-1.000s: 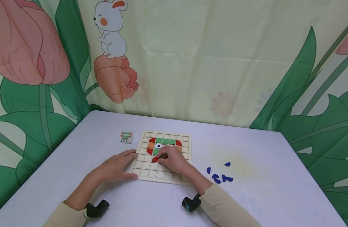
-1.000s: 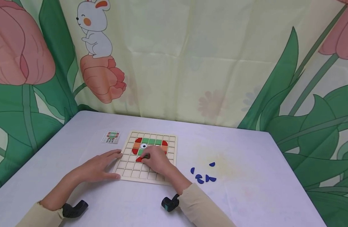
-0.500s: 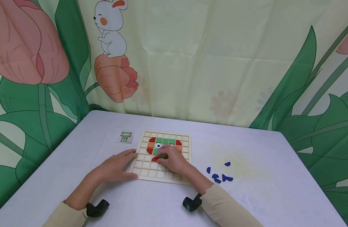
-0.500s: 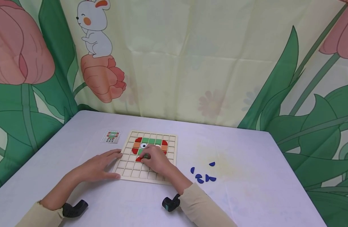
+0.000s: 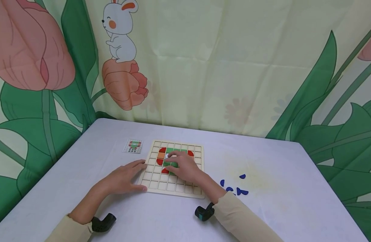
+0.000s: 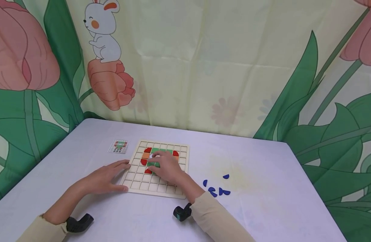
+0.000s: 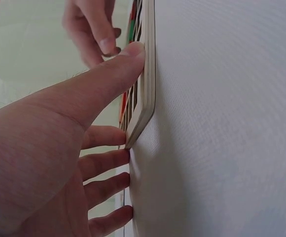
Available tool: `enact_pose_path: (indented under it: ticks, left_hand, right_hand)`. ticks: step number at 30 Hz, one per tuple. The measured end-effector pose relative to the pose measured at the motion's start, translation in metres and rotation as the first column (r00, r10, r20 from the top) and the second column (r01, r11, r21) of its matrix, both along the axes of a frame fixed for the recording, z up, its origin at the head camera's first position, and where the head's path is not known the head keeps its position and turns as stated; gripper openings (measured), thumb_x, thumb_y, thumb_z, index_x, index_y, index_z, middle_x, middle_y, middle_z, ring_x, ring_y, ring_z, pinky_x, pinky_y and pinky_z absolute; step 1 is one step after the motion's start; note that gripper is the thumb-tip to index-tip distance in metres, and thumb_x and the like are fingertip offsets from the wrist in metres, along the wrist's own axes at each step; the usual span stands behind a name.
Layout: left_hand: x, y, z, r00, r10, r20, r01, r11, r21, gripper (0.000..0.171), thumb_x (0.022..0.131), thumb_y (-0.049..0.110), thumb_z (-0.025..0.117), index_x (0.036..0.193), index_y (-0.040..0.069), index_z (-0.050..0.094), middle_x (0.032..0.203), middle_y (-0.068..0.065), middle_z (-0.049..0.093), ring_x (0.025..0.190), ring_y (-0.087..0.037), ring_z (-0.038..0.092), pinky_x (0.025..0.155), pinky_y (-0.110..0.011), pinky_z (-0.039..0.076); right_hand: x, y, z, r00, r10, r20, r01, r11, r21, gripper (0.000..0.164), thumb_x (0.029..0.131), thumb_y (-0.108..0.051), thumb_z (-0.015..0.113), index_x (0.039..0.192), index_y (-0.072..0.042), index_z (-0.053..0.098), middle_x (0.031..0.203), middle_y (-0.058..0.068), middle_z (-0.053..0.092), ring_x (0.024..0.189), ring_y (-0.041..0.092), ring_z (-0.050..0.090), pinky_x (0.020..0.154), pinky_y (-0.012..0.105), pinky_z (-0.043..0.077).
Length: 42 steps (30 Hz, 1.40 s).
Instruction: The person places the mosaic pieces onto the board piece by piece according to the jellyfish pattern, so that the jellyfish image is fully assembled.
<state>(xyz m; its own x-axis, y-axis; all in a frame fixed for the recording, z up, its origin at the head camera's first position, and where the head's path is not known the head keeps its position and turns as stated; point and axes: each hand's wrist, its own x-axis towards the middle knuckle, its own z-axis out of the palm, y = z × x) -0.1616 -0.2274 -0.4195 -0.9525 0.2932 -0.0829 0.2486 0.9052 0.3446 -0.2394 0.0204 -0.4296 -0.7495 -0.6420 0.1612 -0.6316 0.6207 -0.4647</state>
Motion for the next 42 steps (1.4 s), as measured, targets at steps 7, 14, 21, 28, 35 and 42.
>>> enact_pose_path:
  ticks: [7,14,21,28,35,42]
  left_hand:
    - [0.002,0.000,0.002,1.000,0.004,0.010,-0.004,1.000,0.002,0.086,0.074,0.059,0.074,0.142,0.012,0.048,0.154,-0.010,0.036,0.142,-0.034,0.035,0.107,-0.062,0.035]
    - [0.001,0.000,0.001,1.000,0.012,0.007,-0.012,1.000,-0.002,0.086,0.074,0.059,0.075,0.142,0.012,0.048,0.155,-0.008,0.036,0.141,-0.033,0.036,0.107,-0.059,0.037]
    - [0.001,0.001,0.003,1.000,0.019,0.012,-0.019,1.000,0.000,0.086,0.074,0.058,0.075,0.141,0.012,0.049,0.154,-0.009,0.037,0.142,-0.033,0.036,0.107,-0.059,0.037]
    - [0.002,0.002,0.005,1.000,0.025,0.015,-0.025,1.000,0.006,0.084,0.075,0.055,0.076,0.141,0.011,0.048,0.154,-0.009,0.037,0.142,-0.033,0.036,0.107,-0.060,0.036]
    - [0.003,0.003,0.003,0.999,0.032,0.009,-0.032,0.999,0.004,0.085,0.074,0.053,0.078,0.141,0.011,0.049,0.154,-0.010,0.037,0.142,-0.034,0.035,0.108,-0.061,0.034]
    - [0.003,0.003,0.002,0.999,0.033,-0.003,-0.033,0.999,0.007,0.085,0.073,0.053,0.078,0.140,0.010,0.049,0.154,-0.011,0.038,0.141,-0.035,0.036,0.108,-0.062,0.034]
  right_hand:
    - [-0.003,-0.012,-0.002,0.996,0.027,-0.090,-0.015,0.992,0.128,0.032,0.095,-0.038,0.060,0.124,-0.028,0.067,0.135,-0.003,0.054,0.123,0.023,0.048,0.099,0.039,0.046]
    - [-0.016,-0.018,0.005,0.997,-0.005,-0.082,0.016,0.991,0.135,0.039,0.096,-0.035,0.058,0.132,-0.021,0.062,0.142,0.001,0.053,0.119,0.026,0.051,0.093,0.037,0.048]
    - [-0.027,-0.021,0.002,0.991,0.002,-0.131,0.022,0.983,0.182,0.037,0.098,-0.033,0.054,0.133,-0.019,0.061,0.142,0.000,0.055,0.117,0.025,0.053,0.091,0.035,0.046]
    - [-0.029,-0.019,0.001,0.990,0.010,-0.140,0.011,0.988,0.152,0.036,0.098,-0.030,0.055,0.131,-0.018,0.062,0.140,0.000,0.057,0.121,0.025,0.053,0.094,0.036,0.044]
    - [-0.025,-0.002,0.006,0.997,-0.077,-0.020,0.076,0.997,-0.033,0.037,0.096,-0.028,0.059,0.131,-0.019,0.062,0.142,-0.001,0.054,0.116,0.024,0.050,0.088,0.037,0.048]
    - [-0.017,0.027,0.012,0.986,-0.153,0.072,0.162,0.976,-0.148,0.034,0.093,-0.026,0.065,0.126,-0.018,0.065,0.137,0.001,0.057,0.124,0.026,0.049,0.099,0.046,0.047]
